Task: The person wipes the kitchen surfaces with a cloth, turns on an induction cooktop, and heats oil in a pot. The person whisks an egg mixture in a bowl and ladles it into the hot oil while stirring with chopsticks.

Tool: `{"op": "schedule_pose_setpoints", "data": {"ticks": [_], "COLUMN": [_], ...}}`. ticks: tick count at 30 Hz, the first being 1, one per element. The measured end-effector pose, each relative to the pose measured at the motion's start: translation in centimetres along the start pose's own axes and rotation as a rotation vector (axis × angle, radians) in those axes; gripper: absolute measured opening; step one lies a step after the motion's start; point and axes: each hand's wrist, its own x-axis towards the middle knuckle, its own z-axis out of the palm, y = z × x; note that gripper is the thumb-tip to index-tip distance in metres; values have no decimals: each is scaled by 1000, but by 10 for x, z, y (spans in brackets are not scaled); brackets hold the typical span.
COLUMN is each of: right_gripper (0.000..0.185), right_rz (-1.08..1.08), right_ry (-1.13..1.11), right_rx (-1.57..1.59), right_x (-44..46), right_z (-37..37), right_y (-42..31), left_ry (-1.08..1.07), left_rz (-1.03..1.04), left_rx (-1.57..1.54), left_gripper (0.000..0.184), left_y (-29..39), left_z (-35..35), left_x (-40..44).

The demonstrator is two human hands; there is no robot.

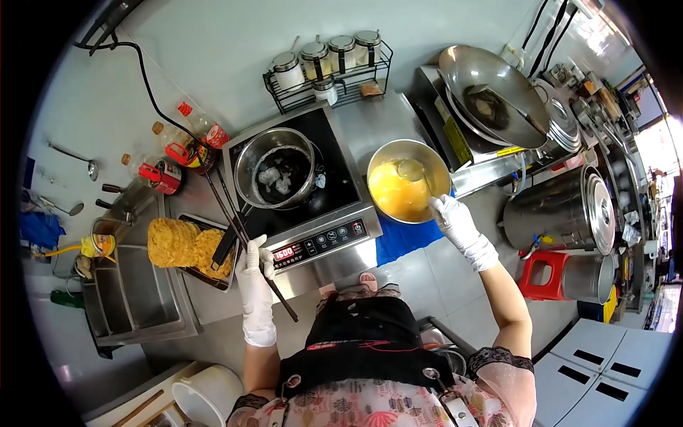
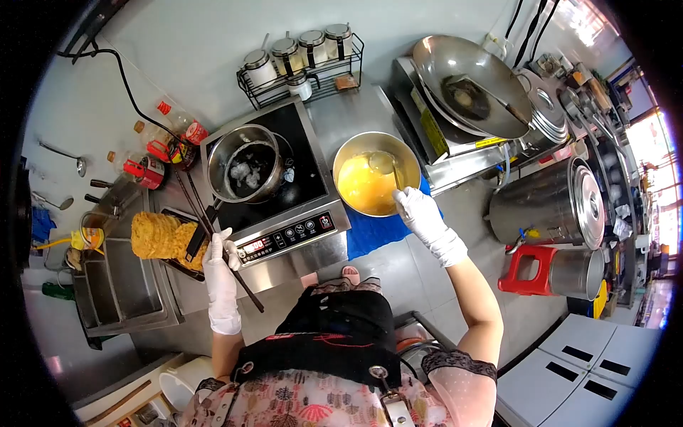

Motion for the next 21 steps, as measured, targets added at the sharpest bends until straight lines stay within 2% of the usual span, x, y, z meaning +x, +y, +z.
{"op": "schedule_pose_setpoints", "data": {"ticks": [5, 7, 8, 10, 11, 13, 17, 21], "right_gripper": [15, 7, 7, 15, 15, 22, 22, 23], "right_rz": [64, 188, 188, 827, 826, 962, 939, 853], "right_ry": [1, 246, 246, 169, 168, 241, 220, 162], "right_rx": [-4, 255, 255, 842, 842, 1043, 1121, 992], "right_x": [-11, -13, -14, -17, -17, -12, -9, -8], "right_z": [12, 17, 17, 16, 15, 13, 10, -4], "right_y": [8, 7, 6, 5, 7, 13, 14, 6], "left_ry": [-12, -21, -25, -28, -28, -21, 11, 18], "left_rz": [-56, -62, -64, -66, -63, -59, -71, -64], "left_rx": [-97, -99, -100, -102, -101, -103, -119, -142], "left_gripper": [42, 42, 42, 42, 41, 40, 36, 32], "left_y": [3, 0, -1, -2, -3, -3, -1, -2], "left_z": [8, 9, 9, 10, 11, 11, 11, 8], "left_x": [-1, -2, -3, -4, -6, -9, -17, -22]}}
